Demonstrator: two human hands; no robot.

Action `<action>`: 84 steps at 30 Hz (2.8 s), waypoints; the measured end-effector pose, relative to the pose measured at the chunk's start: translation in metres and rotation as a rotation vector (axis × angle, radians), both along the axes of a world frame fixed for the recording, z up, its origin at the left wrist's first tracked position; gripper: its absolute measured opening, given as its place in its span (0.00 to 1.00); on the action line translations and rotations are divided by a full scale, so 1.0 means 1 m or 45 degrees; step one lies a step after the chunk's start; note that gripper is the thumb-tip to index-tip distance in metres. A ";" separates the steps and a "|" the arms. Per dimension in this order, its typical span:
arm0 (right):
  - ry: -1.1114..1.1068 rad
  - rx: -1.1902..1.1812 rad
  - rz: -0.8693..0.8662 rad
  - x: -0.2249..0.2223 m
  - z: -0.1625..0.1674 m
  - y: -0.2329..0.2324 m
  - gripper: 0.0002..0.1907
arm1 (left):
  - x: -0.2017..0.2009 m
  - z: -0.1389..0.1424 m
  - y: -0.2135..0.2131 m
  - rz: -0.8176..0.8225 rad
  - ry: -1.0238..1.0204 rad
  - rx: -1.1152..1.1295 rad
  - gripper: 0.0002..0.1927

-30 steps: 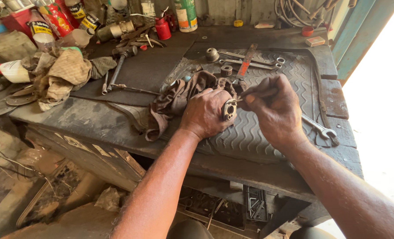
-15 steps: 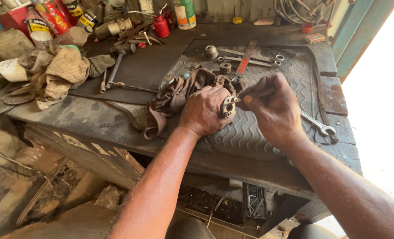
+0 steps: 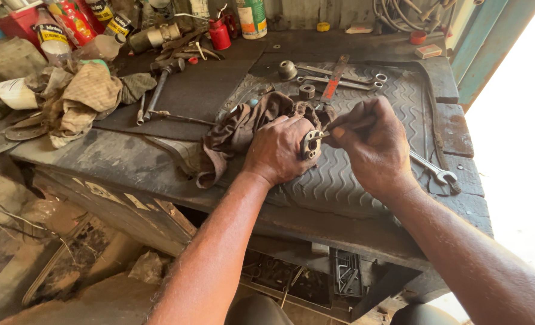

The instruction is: The person disassembles a small cylindrical mechanical part on a workbench, using a rag and a thin metal rod to clean and manipulate internal components. The person removes small parts, wipes the assembly, and reinserts components while working on a rubber mat.

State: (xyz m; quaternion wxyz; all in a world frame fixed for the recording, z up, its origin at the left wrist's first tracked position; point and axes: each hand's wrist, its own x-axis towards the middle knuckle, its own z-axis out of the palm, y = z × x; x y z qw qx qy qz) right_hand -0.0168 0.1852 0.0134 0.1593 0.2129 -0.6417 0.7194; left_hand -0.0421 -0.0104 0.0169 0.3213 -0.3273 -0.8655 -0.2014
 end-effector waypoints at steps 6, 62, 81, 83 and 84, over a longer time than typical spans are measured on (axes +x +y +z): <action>0.070 0.032 0.035 0.003 0.001 -0.001 0.15 | 0.000 0.000 0.001 -0.022 0.025 0.013 0.17; 0.059 0.413 -0.360 0.007 0.018 0.003 0.16 | 0.002 0.001 0.003 0.005 -0.069 0.071 0.21; -0.214 -0.184 0.074 -0.004 0.001 0.003 0.09 | 0.000 0.000 0.002 0.041 -0.126 0.214 0.30; -0.283 -0.155 0.048 -0.002 0.003 0.004 0.08 | 0.000 0.000 0.002 0.052 -0.162 0.201 0.30; -0.283 -0.051 -0.001 -0.001 0.004 0.004 0.08 | -0.001 -0.001 0.002 0.057 -0.180 0.195 0.30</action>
